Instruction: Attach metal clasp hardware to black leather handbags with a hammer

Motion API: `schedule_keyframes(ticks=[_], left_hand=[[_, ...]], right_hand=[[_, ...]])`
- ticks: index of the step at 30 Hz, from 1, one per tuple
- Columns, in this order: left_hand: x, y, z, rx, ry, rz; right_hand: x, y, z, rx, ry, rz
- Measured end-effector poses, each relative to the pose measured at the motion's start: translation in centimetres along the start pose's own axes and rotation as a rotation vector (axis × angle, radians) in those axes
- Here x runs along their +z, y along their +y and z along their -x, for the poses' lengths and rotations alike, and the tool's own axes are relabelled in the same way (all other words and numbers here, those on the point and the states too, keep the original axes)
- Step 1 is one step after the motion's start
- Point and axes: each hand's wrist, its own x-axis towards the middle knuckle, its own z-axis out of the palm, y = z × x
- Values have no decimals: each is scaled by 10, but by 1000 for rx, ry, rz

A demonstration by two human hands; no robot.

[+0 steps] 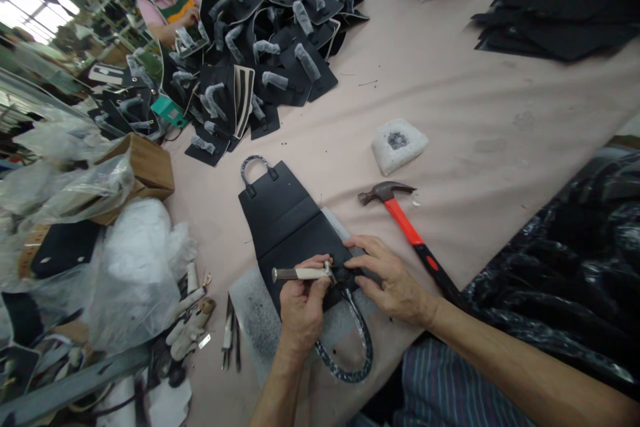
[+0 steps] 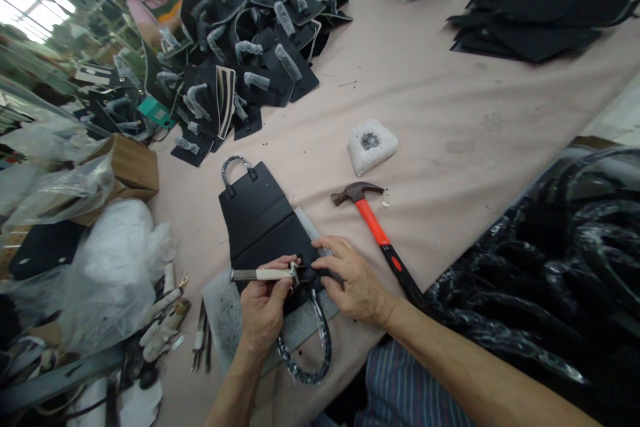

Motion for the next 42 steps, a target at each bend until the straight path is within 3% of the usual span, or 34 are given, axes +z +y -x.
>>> schedule_keyframes(ticks=[6, 16, 24, 35, 42], left_hand=[[0, 4, -1, 18, -2, -52], [5, 8, -5, 169, -47, -233], [8, 5, -4, 341, -59, -367], [17, -1, 2, 401, -21, -477], [23, 7, 1, 381, 10, -524]], right_hand=[[0, 2, 2, 4, 3, -9], [-2, 0, 1, 24, 25, -18], [2, 3, 5, 158, 163, -115], [6, 8, 5, 124, 216, -148], [5, 3, 5, 96, 218, -78]])
